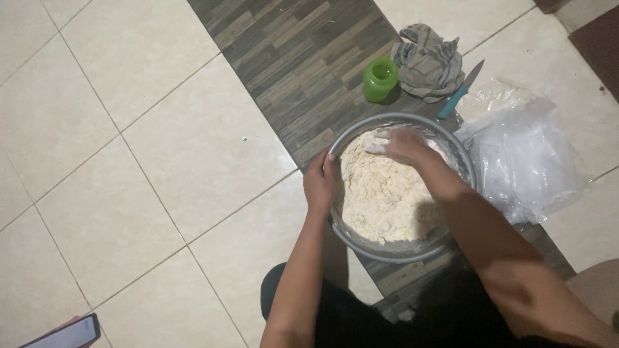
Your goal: The person mixes flour and water in a metal bowl using their right hand. They knead the mixture until it forms a cohesive dough.
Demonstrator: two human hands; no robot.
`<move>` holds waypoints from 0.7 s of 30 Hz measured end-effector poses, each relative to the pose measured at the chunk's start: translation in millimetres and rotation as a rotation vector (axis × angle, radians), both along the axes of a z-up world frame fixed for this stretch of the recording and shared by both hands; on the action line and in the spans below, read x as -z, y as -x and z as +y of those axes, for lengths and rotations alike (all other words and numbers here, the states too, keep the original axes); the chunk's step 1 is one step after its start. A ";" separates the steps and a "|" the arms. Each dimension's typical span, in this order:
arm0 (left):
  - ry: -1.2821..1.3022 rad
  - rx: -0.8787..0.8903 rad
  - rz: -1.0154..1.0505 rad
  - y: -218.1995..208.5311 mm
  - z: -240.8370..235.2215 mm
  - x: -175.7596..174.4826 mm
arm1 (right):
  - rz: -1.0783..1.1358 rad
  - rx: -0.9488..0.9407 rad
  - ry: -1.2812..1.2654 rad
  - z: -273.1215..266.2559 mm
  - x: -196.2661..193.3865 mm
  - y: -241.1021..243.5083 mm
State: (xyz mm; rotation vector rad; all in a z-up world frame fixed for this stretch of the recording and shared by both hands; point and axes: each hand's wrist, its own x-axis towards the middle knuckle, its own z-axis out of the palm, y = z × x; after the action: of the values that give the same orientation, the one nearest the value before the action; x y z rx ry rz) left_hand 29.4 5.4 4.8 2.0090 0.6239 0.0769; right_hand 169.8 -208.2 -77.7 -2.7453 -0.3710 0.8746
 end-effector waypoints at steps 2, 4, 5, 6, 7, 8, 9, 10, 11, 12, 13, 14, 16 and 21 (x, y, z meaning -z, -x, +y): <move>-0.026 -0.015 0.030 -0.5 1.0 0.5 | 0.008 0.000 -0.046 12.7 8.3 -4.9; -0.061 -0.029 0.039 -2.2 0.6 1.0 | 0.077 0.003 -0.031 23.7 3.7 -1.1; -0.057 -0.049 0.059 -3.9 0.7 1.0 | 0.144 0.011 0.007 29.1 -3.1 8.9; -0.053 -0.069 0.078 -5.3 1.1 0.9 | 0.211 0.019 0.044 35.1 -12.2 21.9; -0.047 -0.088 0.098 -5.1 0.2 1.2 | 0.145 -0.017 0.032 39.6 -23.0 38.4; -0.038 -0.081 0.042 -4.9 0.3 1.7 | 0.079 -0.055 0.020 40.3 -34.9 59.2; -0.028 -0.070 -0.009 -0.5 -0.5 2.6 | -0.033 -0.136 0.068 40.0 -46.3 83.6; -0.017 -0.060 -0.059 4.9 -2.5 3.6 | -0.147 -0.215 0.117 39.0 -56.9 103.4; 0.000 -0.040 -0.053 8.2 -1.6 3.9 | -0.089 -0.152 0.115 36.1 -66.6 122.9; 0.017 -0.021 -0.048 11.9 -1.2 3.9 | -0.032 -0.088 0.113 32.7 -74.5 144.7; 0.035 -0.009 -0.048 13.0 -2.2 3.9 | -0.040 -0.046 0.059 29.0 -79.2 158.3; 0.025 0.001 -0.080 14.2 -3.5 3.7 | -0.048 -0.004 0.004 22.3 -81.1 169.9; 0.008 0.016 -0.130 22.8 -6.6 3.7 | -0.111 0.075 -0.070 2.0 -75.2 179.5; -0.039 0.071 -0.039 25.5 -5.5 -1.5 | -0.041 0.465 0.012 -69.6 -26.6 137.9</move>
State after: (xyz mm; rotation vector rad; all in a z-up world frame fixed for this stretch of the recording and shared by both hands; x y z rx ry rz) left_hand 3.9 -0.1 6.2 2.0601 0.5299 0.0860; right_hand 31.9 -277.8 -51.1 -2.6885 0.2615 0.6947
